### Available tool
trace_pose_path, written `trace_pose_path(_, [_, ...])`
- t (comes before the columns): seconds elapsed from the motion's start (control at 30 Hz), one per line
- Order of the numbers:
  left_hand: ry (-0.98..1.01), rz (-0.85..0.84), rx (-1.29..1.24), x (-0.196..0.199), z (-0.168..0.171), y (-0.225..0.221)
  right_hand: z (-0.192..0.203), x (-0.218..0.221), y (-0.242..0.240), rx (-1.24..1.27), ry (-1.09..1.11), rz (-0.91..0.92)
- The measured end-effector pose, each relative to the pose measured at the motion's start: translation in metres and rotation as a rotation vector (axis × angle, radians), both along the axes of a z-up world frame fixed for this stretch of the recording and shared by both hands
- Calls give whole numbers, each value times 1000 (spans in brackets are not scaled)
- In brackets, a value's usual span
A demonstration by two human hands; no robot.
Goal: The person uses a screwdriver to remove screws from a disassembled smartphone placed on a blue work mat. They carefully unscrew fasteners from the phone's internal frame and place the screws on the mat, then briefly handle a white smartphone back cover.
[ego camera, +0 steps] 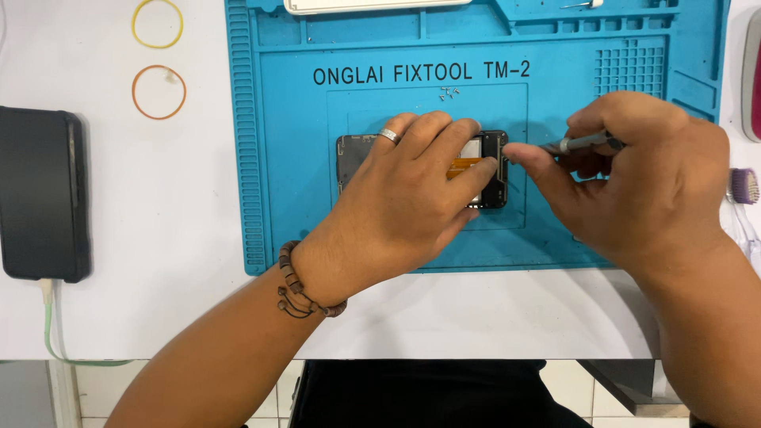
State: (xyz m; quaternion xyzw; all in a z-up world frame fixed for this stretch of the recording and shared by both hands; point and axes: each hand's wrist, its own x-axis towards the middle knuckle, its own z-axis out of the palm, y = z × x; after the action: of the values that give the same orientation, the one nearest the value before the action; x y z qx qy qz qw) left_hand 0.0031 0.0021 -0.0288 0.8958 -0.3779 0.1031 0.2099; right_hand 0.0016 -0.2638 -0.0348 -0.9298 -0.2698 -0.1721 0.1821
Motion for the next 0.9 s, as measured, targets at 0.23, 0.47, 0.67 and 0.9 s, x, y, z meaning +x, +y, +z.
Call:
trace_pose_path(0.23, [-15,-16,-8,0,-2,1,43,0,35,133,342,4])
trace_pose_path(0.47, [4,-4,-25,0,-3,0,5,-2,9,-57,53,-100])
trace_pose_path(0.67, [0,-4,-27,0,-2,1,49,-1,40,81,266,12])
trace_pose_path(0.9, [-12,-2,4,0,-4,0,2,-3,7,-82,-100,-14])
